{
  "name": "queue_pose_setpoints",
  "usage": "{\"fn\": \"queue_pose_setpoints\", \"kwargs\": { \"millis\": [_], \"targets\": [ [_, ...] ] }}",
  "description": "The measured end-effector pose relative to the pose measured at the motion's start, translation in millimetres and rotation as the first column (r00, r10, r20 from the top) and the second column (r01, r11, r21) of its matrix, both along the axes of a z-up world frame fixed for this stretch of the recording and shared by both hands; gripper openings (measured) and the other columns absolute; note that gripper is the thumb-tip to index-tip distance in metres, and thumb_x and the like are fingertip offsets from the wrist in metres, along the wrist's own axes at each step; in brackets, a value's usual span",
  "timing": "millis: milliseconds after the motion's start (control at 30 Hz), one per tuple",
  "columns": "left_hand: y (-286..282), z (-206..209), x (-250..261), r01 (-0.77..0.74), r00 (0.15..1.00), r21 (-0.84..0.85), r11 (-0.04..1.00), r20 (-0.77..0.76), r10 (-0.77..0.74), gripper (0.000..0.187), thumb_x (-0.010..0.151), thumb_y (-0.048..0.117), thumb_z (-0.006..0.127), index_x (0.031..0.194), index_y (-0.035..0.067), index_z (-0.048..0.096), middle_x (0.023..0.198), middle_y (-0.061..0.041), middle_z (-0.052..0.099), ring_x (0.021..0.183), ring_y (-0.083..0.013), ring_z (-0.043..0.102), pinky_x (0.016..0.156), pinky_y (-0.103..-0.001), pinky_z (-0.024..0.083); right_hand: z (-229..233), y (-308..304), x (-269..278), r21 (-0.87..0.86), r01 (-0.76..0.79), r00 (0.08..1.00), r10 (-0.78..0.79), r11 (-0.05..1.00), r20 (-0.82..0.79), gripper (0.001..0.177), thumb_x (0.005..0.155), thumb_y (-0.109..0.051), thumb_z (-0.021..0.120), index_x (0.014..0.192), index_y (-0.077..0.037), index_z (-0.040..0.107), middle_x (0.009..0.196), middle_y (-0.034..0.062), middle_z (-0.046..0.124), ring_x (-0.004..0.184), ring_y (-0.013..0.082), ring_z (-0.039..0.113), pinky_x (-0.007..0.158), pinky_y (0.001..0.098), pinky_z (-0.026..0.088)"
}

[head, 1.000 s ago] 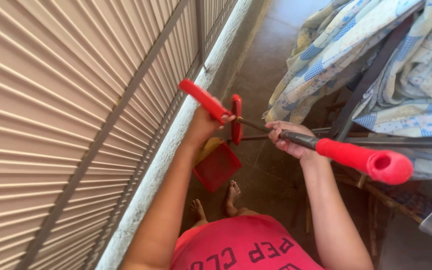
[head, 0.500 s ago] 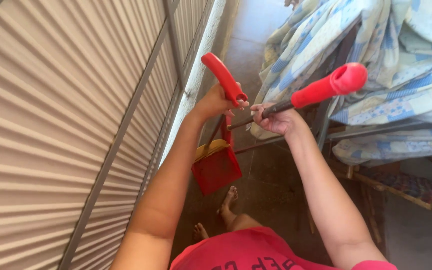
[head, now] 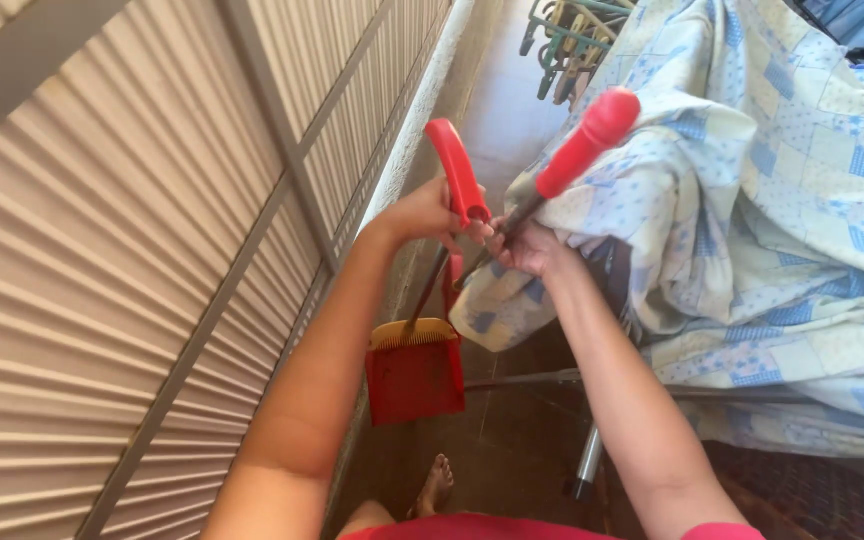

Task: The recorder is seen sweeping the floor of a balcony area and then organizing the broom and dustpan by clipping them together.

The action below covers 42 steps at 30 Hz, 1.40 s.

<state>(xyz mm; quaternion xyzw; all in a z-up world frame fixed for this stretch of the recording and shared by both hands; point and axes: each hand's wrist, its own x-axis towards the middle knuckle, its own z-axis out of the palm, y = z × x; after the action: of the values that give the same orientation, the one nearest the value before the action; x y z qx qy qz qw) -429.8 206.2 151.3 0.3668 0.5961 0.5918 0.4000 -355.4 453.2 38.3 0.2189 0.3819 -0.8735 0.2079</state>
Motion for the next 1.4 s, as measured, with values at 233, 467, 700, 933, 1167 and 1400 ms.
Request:
{"fn": "queue_pose_setpoints", "kwargs": {
  "millis": [233,467,700,933,1167,1400],
  "targets": [
    [32,74,-33,0.022,0.995,-0.107,0.994,-0.092,-0.032,0.050,0.076,0.011,0.088,0.116,0.006,0.058,0.100,-0.006,0.070,0.089,-0.0199,0.076,0.065,-0.038,0.067,5,17,-32,0.054,-0.005,0.999,0.007,0.999,-0.035,0.034,0.107,-0.038,0.045,0.103,-0.011,0.066,0.074,-0.0053,0.059,0.059,0.0055,0.061,0.042,0.0183,0.042],
    [66,85,-75,0.071,0.985,-0.085,0.994,-0.151,-0.083,0.048,0.073,0.008,0.088,0.111,0.008,0.060,0.098,-0.005,0.071,0.087,-0.0176,0.077,0.064,-0.036,0.064,6,25,-70,0.140,0.147,0.989,-0.142,0.979,-0.049,0.041,0.102,-0.054,0.047,0.087,-0.017,0.059,0.069,-0.0045,0.054,0.055,0.0100,0.059,0.040,0.0222,0.040],
    [89,46,-123,0.058,0.975,-0.068,0.996,-0.210,-0.071,0.046,0.071,0.007,0.091,0.110,0.006,0.066,0.096,-0.004,0.071,0.082,-0.0167,0.075,0.064,-0.033,0.064,25,27,-114,0.236,0.309,0.951,-0.294,0.921,-0.098,0.029,0.101,-0.042,0.053,0.085,-0.018,0.054,0.073,-0.0048,0.054,0.056,0.0106,0.057,0.044,0.0239,0.039],
    [118,-6,-167,0.019,0.979,0.060,0.998,-0.205,-0.007,0.038,0.077,0.011,0.088,0.110,0.005,0.070,0.091,-0.002,0.073,0.081,-0.0130,0.074,0.059,-0.030,0.064,18,40,-150,0.286,0.294,0.955,-0.291,0.912,-0.055,0.027,0.099,-0.037,0.047,0.085,-0.015,0.054,0.069,-0.0022,0.052,0.056,0.0093,0.056,0.044,0.0251,0.038],
    [138,-27,-185,-0.196,0.971,0.199,0.960,-0.099,0.219,0.032,0.077,0.011,0.085,0.105,0.006,0.070,0.082,-0.001,0.071,0.069,-0.0099,0.068,0.053,-0.028,0.059,16,54,-200,0.369,0.293,0.953,-0.299,0.882,-0.043,0.025,0.098,-0.037,0.054,0.086,-0.015,0.055,0.069,-0.0033,0.055,0.052,0.0079,0.056,0.045,0.0224,0.038],
    [174,-34,-231,-0.447,0.739,0.471,0.761,-0.286,0.611,0.039,0.072,0.018,0.093,0.101,0.001,0.072,0.081,-0.006,0.075,0.069,-0.0126,0.070,0.062,-0.031,0.057,18,75,-271,0.416,0.260,0.965,-0.250,0.872,-0.078,0.036,0.097,-0.050,0.048,0.091,-0.016,0.058,0.070,0.0000,0.059,0.051,0.0094,0.059,0.041,0.0220,0.039]
  ]
}}
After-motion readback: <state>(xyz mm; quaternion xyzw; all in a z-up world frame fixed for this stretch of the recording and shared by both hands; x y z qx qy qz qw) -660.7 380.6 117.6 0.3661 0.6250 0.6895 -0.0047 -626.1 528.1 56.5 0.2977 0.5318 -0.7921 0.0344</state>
